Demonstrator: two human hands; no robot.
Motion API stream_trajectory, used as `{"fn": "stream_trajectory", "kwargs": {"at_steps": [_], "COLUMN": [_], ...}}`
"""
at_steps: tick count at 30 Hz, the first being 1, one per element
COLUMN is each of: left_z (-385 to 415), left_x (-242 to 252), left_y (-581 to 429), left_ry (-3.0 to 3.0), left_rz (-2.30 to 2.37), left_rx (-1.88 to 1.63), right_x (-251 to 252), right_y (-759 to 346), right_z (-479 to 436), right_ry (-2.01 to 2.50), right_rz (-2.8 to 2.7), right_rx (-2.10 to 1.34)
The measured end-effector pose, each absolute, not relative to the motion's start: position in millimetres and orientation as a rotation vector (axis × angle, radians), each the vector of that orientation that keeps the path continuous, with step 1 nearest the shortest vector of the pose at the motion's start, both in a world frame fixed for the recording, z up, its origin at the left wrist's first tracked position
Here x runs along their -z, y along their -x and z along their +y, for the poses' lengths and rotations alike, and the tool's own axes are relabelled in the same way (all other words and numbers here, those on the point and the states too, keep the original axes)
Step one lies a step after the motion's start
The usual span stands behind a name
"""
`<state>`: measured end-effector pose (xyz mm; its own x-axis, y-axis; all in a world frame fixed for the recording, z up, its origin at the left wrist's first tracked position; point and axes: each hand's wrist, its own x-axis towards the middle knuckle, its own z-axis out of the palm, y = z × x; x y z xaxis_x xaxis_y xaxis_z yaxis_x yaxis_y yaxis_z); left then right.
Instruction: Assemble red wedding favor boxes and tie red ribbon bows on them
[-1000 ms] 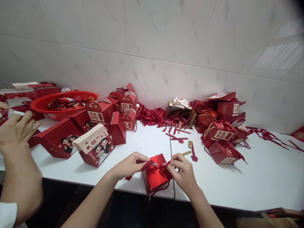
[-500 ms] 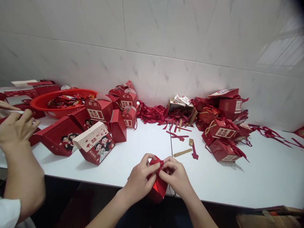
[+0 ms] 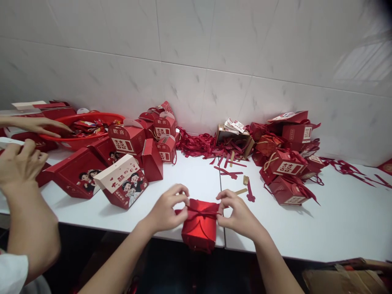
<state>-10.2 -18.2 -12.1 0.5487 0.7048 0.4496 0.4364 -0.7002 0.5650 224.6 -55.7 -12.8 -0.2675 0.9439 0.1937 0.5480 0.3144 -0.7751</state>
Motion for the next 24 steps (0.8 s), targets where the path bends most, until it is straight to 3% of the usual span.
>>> {"fn": "stream_trajectory", "kwargs": {"at_steps": [7,12,19,24], "left_z": [-9.2,-4.8,-3.8,-4.3], "left_x": [11.9,13.2,26.3,47.7], "left_y": [13.5,19.1,33.1,32.3], "left_ry": [-2.139,-2.494,-2.773,-2.467], "left_rz": [0.794,1.069,1.253,1.031], "left_rx": [-0.773,-0.781,-0.91,-0.879], "right_x": [13.4,18.9,23.7,41.6], "right_y": [-229.6,-229.7,-230.6,-235.6], "right_z": [-61.9,-64.4,-71.1,-71.6], "right_ry": [1.412,1.454,1.476,1.236], "right_rz": [-1.935,-1.953,-1.917,-1.84], "right_rx": [-0.552,-0.523,-0.61,-0.983]}}
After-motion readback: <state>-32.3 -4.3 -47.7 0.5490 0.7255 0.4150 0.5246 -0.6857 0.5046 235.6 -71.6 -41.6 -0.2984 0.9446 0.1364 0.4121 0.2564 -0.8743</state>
